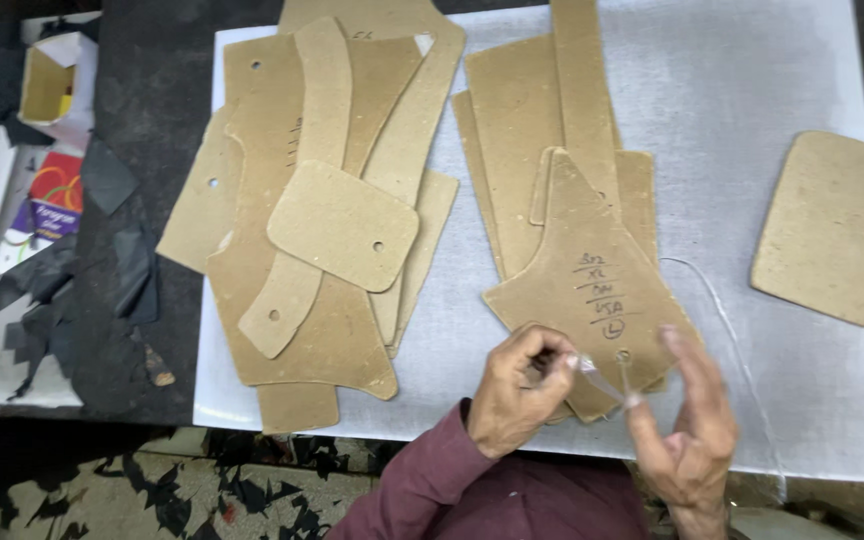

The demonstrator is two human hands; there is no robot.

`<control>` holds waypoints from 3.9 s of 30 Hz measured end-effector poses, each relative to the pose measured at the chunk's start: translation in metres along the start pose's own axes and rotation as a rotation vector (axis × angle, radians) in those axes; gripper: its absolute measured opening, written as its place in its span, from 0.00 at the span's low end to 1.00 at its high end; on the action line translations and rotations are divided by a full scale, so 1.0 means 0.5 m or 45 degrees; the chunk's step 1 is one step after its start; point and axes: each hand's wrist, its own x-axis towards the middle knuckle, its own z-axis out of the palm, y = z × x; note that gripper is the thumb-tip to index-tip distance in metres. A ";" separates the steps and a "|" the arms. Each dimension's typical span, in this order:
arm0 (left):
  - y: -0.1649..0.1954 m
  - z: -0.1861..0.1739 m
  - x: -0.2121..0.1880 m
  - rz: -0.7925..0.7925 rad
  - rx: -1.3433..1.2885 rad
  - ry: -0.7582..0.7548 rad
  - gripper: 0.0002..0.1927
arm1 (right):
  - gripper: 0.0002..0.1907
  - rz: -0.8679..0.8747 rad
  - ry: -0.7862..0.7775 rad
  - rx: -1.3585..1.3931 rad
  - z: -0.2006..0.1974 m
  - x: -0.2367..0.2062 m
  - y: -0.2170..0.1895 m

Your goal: The person sorts and stacks various cardboard pieces on a table, aligning them and occasionally writing on them with a pen. The person also threads a white string through pre-punched holes in the stacked pieces.

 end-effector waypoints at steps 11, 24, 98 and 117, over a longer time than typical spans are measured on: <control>-0.110 -0.111 0.035 0.022 0.444 -0.114 0.09 | 0.09 0.077 -0.267 0.044 0.110 0.015 -0.004; 0.051 -0.380 0.318 -0.511 2.203 -0.709 0.37 | 0.11 0.932 -0.214 0.594 0.149 -0.003 0.108; -0.155 -0.100 -0.040 -0.183 -0.499 -0.050 0.13 | 0.06 0.041 -0.316 0.204 0.158 -0.056 0.113; 0.044 -0.517 -0.087 -0.068 1.104 0.850 0.11 | 0.10 0.498 -0.208 -0.066 0.176 -0.026 0.054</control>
